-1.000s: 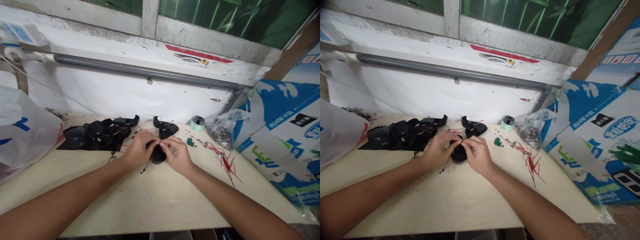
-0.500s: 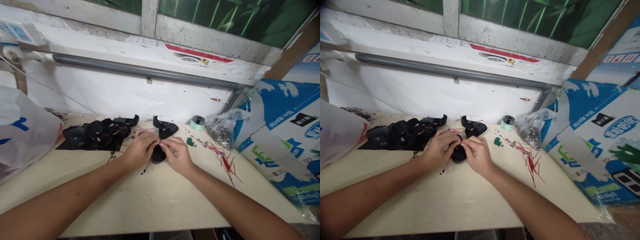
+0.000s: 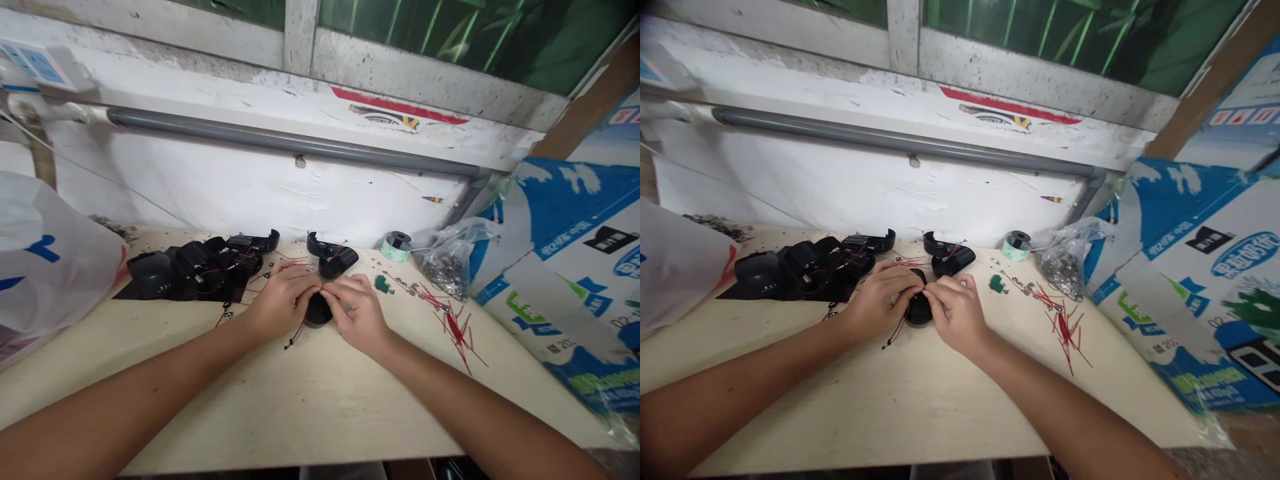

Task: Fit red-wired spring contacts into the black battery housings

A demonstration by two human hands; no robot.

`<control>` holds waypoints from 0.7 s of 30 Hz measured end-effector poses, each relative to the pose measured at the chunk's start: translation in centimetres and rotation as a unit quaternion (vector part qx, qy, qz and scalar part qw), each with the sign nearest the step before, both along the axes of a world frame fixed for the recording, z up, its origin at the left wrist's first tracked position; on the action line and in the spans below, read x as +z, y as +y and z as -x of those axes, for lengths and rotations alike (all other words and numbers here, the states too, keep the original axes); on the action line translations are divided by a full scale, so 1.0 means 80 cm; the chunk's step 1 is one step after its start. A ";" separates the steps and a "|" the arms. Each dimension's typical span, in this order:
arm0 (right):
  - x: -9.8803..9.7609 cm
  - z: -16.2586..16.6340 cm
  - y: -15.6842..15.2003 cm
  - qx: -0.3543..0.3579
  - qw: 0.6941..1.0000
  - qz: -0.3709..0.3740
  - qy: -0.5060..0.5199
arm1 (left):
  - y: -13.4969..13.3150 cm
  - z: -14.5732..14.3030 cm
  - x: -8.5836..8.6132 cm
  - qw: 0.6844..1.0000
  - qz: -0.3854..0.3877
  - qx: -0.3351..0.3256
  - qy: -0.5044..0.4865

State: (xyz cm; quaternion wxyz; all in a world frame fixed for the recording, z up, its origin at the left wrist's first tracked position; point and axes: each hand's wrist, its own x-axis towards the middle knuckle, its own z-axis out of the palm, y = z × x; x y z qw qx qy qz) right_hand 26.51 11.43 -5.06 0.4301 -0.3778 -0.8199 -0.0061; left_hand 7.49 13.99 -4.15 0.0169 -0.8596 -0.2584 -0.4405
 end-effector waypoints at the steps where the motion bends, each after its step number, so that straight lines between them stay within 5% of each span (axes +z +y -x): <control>1: 0.000 0.000 0.000 0.001 1.000 -0.001 -0.004 | 0.000 0.000 0.000 1.000 0.001 -0.001 0.001; 21: -0.002 0.006 0.008 0.031 0.992 0.066 0.101 | 0.006 0.000 -0.006 0.996 0.083 -0.005 -0.027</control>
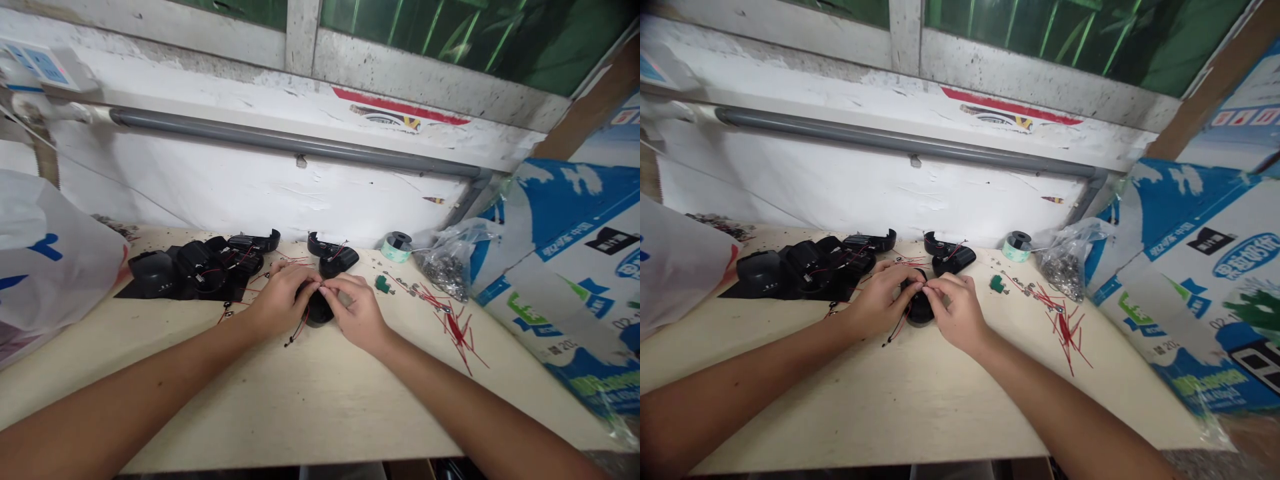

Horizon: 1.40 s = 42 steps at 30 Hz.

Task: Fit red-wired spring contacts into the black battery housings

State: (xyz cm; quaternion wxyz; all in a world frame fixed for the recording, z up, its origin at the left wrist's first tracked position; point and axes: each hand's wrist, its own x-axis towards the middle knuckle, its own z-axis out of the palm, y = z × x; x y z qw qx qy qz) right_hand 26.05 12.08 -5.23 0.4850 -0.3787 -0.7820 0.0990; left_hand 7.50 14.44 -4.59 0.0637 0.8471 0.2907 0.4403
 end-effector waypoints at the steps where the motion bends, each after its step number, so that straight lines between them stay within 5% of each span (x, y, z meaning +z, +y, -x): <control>1: 0.000 0.000 0.000 -0.002 1.000 -0.006 0.000 | 0.001 0.000 -0.001 1.000 -0.002 0.003 -0.003; 42: 0.008 -0.001 -0.011 -0.073 0.975 -0.092 -0.189 | 0.000 0.002 0.003 0.998 -0.065 -0.028 0.002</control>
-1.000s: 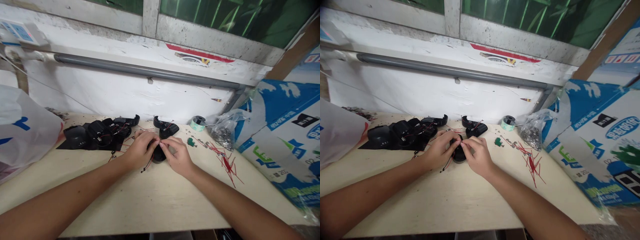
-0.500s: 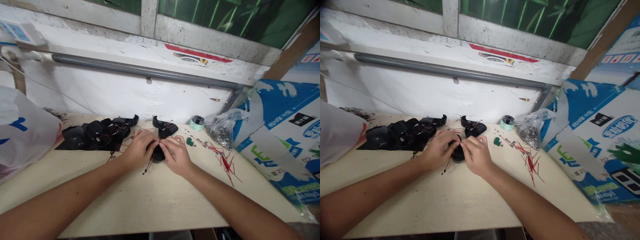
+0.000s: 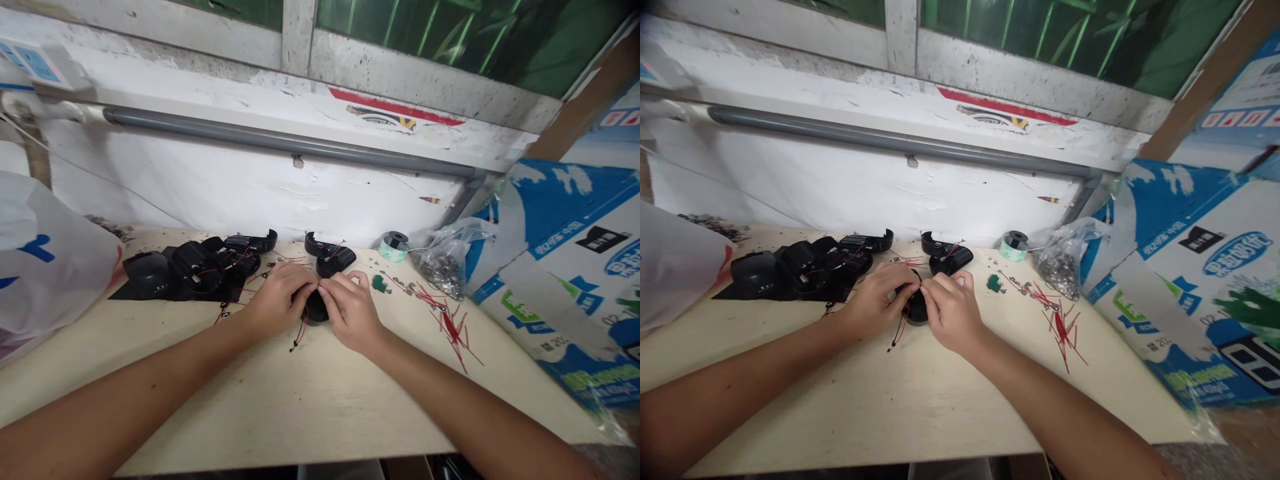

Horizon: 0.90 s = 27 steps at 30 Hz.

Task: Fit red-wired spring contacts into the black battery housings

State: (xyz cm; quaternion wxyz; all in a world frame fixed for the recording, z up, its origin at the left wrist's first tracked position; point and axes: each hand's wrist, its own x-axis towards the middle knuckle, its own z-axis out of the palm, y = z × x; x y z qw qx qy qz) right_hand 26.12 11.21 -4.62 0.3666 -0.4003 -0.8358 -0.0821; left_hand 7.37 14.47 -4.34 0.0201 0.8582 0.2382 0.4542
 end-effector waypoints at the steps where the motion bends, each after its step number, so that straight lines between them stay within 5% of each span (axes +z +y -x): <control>1: 0.000 0.000 0.000 0.000 1.000 0.000 -0.001 | 0.000 0.000 0.000 1.000 -0.006 -0.001 0.005; 27: -0.002 0.003 -0.006 -0.014 0.999 -0.032 -0.040 | -0.005 -0.002 0.002 0.999 -0.032 -0.001 0.011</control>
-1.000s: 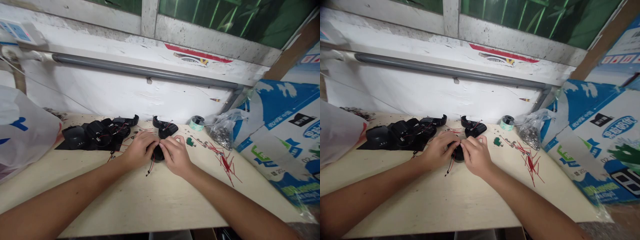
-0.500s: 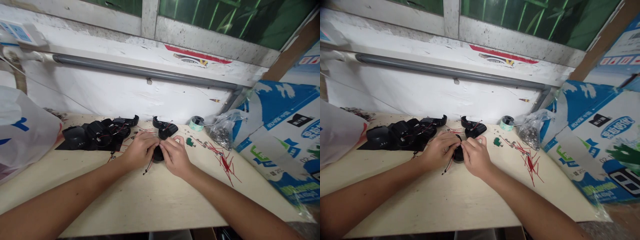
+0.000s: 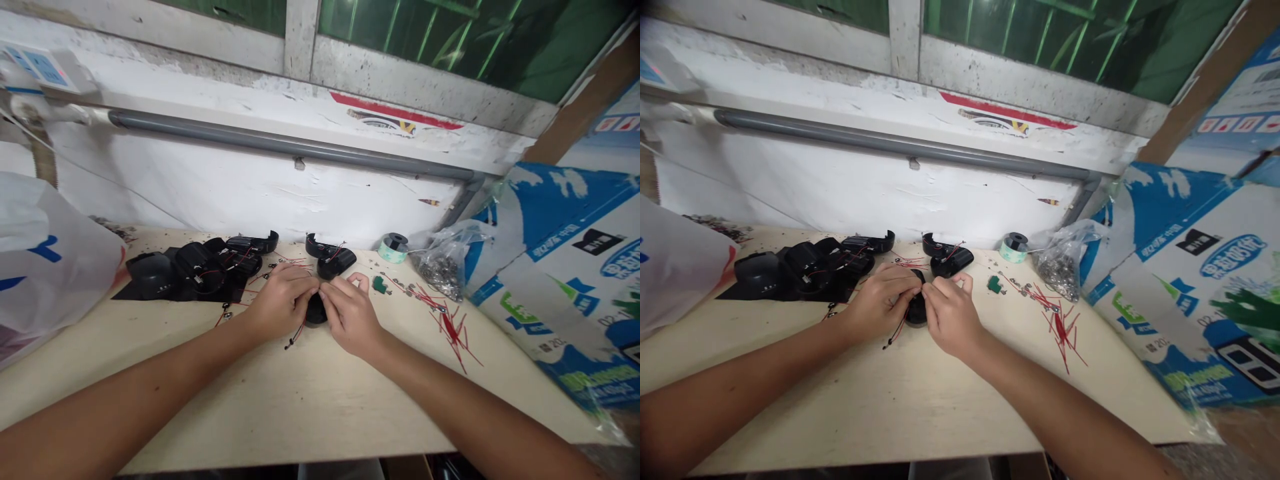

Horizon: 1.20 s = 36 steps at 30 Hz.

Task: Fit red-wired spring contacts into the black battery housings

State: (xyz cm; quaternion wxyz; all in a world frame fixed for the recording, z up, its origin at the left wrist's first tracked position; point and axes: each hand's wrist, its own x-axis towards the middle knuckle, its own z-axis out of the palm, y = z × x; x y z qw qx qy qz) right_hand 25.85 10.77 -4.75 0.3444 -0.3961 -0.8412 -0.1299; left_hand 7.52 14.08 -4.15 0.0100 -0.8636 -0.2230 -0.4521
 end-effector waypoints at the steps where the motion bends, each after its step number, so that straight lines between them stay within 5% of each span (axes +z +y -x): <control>1: 0.000 0.000 0.000 0.000 1.000 -0.002 -0.002 | 0.000 0.000 0.000 1.000 0.000 0.000 -0.001; 14: 0.000 0.000 0.001 0.002 1.000 -0.017 -0.002 | -0.001 -0.001 0.000 1.000 0.013 -0.004 -0.015; 21: 0.004 0.003 0.001 -0.006 0.993 0.036 0.114 | -0.002 -0.004 -0.002 0.998 0.014 0.031 -0.056; 36: -0.001 -0.002 0.006 0.012 0.985 0.008 0.173 | 0.003 0.000 -0.006 0.997 0.003 0.062 -0.048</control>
